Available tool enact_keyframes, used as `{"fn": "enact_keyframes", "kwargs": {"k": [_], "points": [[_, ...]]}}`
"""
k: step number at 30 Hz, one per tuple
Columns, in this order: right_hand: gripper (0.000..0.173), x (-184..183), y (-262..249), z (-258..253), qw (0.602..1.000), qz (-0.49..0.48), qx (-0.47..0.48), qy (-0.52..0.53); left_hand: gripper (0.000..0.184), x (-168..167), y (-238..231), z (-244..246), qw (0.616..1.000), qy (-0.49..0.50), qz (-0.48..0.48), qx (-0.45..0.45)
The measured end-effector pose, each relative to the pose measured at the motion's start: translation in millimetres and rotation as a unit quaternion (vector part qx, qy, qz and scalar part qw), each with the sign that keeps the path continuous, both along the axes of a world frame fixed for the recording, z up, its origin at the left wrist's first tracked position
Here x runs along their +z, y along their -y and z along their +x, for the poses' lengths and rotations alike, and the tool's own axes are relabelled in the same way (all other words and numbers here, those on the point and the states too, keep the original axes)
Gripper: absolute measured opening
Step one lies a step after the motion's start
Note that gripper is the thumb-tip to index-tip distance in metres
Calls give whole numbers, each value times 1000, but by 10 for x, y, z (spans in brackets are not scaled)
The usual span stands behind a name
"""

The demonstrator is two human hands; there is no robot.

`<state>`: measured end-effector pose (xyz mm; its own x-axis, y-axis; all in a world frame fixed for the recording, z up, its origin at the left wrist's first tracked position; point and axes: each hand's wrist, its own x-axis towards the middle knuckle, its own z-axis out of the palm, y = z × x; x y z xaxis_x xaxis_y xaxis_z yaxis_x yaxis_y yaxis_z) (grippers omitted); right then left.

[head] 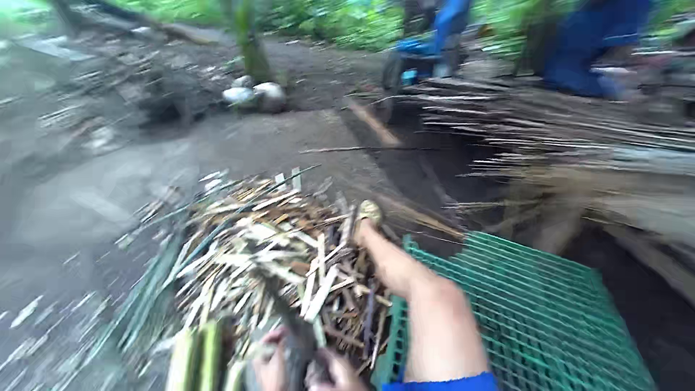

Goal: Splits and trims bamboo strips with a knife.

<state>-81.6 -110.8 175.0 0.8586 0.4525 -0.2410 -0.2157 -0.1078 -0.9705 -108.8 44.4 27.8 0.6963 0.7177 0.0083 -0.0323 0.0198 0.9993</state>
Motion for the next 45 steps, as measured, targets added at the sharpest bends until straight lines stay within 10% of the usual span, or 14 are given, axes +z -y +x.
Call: {"fn": "enact_keyframes", "kwargs": {"k": [5,15,35,45], "points": [[24,-485,154,166,997,27,62,31,12,-31,82,141,999,22,-29,21],[50,-417,-18,309,972,-36,171,156,16,20,178,187,1000,-7,-9,10],[45,-458,-19,303,968,-112,191,116,10,-38,120,141,996,-29,23,-76],[53,-221,116,321,986,58,134,75,20,-63,190,130,997,4,5,74]]}}
